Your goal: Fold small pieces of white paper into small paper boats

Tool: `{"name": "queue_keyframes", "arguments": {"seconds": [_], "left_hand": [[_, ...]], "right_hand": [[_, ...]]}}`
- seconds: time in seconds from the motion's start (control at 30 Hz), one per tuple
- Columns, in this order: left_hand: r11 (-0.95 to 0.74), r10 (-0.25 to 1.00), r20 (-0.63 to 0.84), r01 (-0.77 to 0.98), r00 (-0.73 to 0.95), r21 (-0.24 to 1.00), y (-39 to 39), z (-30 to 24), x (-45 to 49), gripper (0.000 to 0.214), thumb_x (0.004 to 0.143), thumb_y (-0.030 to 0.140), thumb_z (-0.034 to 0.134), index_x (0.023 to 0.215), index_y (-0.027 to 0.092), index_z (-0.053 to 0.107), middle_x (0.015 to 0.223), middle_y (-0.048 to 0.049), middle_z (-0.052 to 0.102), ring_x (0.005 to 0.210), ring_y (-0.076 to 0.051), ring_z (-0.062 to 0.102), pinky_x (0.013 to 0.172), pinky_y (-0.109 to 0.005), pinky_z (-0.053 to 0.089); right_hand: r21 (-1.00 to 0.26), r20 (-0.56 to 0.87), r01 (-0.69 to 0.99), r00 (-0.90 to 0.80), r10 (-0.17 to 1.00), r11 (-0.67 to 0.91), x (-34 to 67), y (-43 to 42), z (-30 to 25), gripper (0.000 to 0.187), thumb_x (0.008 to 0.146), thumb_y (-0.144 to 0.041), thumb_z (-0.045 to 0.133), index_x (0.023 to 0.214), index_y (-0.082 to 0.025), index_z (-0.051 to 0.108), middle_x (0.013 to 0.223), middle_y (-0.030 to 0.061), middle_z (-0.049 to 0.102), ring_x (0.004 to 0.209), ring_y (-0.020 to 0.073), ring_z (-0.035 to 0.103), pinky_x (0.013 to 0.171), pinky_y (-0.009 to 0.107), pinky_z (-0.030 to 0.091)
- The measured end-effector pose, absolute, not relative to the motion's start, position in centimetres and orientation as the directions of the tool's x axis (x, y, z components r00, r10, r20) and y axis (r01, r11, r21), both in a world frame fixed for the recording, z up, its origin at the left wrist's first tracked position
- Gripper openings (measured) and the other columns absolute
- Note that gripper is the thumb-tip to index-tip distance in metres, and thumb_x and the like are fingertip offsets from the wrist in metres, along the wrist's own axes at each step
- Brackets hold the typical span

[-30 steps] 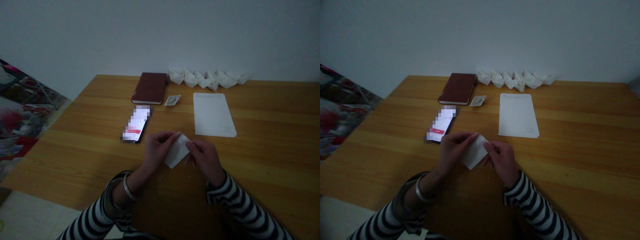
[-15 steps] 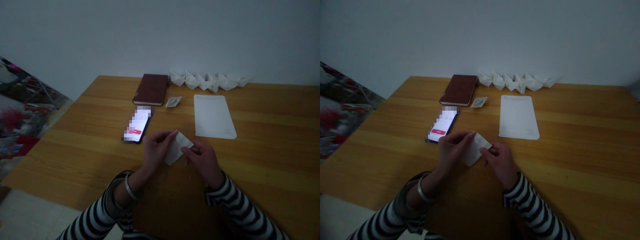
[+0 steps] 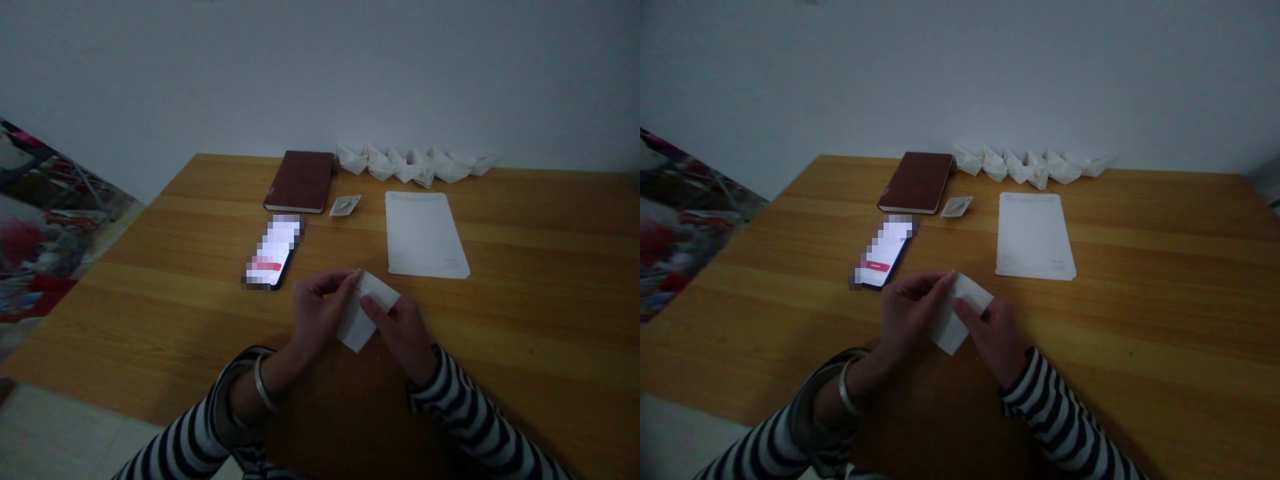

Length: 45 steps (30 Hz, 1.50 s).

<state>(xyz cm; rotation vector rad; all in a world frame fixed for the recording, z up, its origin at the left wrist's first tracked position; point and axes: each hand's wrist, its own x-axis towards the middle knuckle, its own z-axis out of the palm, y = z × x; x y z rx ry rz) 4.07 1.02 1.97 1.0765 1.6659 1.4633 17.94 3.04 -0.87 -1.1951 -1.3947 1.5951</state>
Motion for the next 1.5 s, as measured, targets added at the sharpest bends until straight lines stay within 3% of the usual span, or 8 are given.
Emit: {"name": "queue_keyframes", "arguments": {"seconds": [0.1, 0.33, 0.5, 0.7, 1.0, 1.17, 1.33, 1.5], "left_hand": [[0.008, 0.906, 0.061, 0.162, -0.418, 0.987, 0.7, 1.8, 4.5, 0.008, 0.078, 0.026, 0.075, 0.079, 0.019, 0.078, 0.075, -0.0029, 0.078, 0.068, -0.016, 0.073, 0.063, -0.023, 0.058], [0.045, 0.881, 0.033, 0.152, -0.472, 0.987, 1.2, 2.1, 3.9, 0.01, 0.077, 0.027, 0.076, 0.078, 0.018, 0.077, 0.075, -0.003, 0.078, 0.068, -0.015, 0.072, 0.061, -0.021, 0.056], [0.069, 0.888, -0.015, 0.102, -0.459, 0.992, 1.1, 1.7, 4.0, 0.014, 0.078, 0.031, 0.076, 0.079, 0.017, 0.077, 0.075, -0.0037, 0.078, 0.067, -0.014, 0.07, 0.06, -0.02, 0.054], [0.086, 0.886, -0.056, 0.045, -0.46, 0.995, 1.1, 1.4, 4.0, 0.014, 0.077, 0.032, 0.077, 0.079, 0.018, 0.077, 0.074, -0.0033, 0.077, 0.067, -0.013, 0.07, 0.059, -0.019, 0.052], [0.122, 0.884, -0.085, 0.052, -0.46, 0.991, 1.6, 1.6, 3.3, 0.019, 0.077, 0.034, 0.076, 0.081, 0.015, 0.075, 0.077, -0.0056, 0.077, 0.068, -0.016, 0.071, 0.059, -0.022, 0.054], [0.168, 0.943, -0.111, 0.159, -0.315, 0.973, 2.4, 1.5, 1.5, 0.021, 0.079, 0.033, 0.073, 0.087, 0.014, 0.073, 0.08, -0.0069, 0.077, 0.072, -0.018, 0.072, 0.062, -0.024, 0.054], [0.011, 0.995, -0.049, 0.401, 0.086, 0.916, 3.2, 1.7, -0.4, 0.022, 0.081, 0.027, 0.072, 0.101, 0.02, 0.076, 0.102, -0.0073, 0.077, 0.096, -0.021, 0.07, 0.087, -0.034, 0.053], [-0.156, 0.982, 0.094, 0.422, 0.163, 0.893, 3.0, 2.0, 0.2, 0.007, 0.081, 0.019, 0.07, 0.077, 0.016, 0.076, 0.077, -0.0055, 0.072, 0.073, -0.017, 0.066, 0.067, -0.027, 0.05]], "right_hand": [[-0.973, -0.229, 0.102, -0.289, 0.93, -0.208, 17.8, 2.8, -1.0, 0.037, 0.079, -0.048, 0.071, 0.062, -0.017, 0.061, 0.056, -0.0013, 0.055, 0.05, 0.0116, 0.048, 0.044, 0.023, 0.039], [-0.991, -0.087, 0.118, -0.231, 0.969, -0.061, 17.7, 2.5, -1.1, 0.048, 0.094, -0.052, 0.046, 0.058, -0.02, 0.046, 0.051, -0.0042, 0.041, 0.048, 0.0102, 0.038, 0.043, 0.023, 0.031], [-0.996, -0.061, 0.063, -0.096, 0.994, -0.055, 17.5, 2.6, -1.3, 0.047, 0.09, -0.052, 0.054, 0.057, -0.019, 0.05, 0.051, -0.0043, 0.047, 0.047, 0.01, 0.042, 0.043, 0.022, 0.035], [-0.984, -0.131, -0.131, 0.056, 0.99, -0.123, 18.2, 3.6, -2.3, 0.021, 0.075, -0.039, 0.077, 0.079, -0.018, 0.075, 0.074, 0.0031, 0.074, 0.067, 0.017, 0.067, 0.063, 0.029, 0.055], [-0.996, -0.079, -0.049, 0.047, 0.996, -0.077, 18.1, 3.5, -1.2, 0.015, 0.073, -0.032, 0.077, 0.077, -0.018, 0.075, 0.072, 0.0043, 0.077, 0.064, 0.0189, 0.073, 0.06, 0.03, 0.061], [-0.992, -0.128, -0.008, -0.044, 0.991, -0.128, 18.8, 4.3, -1.4, 0.015, 0.074, -0.032, 0.076, 0.079, -0.018, 0.076, 0.075, 0.0046, 0.078, 0.067, 0.0187, 0.073, 0.062, 0.029, 0.061], [-0.986, -0.158, 0.106, -0.306, 0.939, -0.132, 19.0, 4.6, -1.6, 0.014, 0.076, -0.032, 0.073, 0.078, -0.018, 0.076, 0.074, 0.0044, 0.077, 0.066, 0.0183, 0.072, 0.061, 0.027, 0.057], [-0.984, -0.173, 0.104, -0.37, 0.913, -0.145, 18.1, 3.7, -1.6, 0.017, 0.078, -0.034, 0.07, 0.079, -0.018, 0.077, 0.074, 0.004, 0.077, 0.068, 0.0177, 0.071, 0.062, 0.027, 0.055]]}}
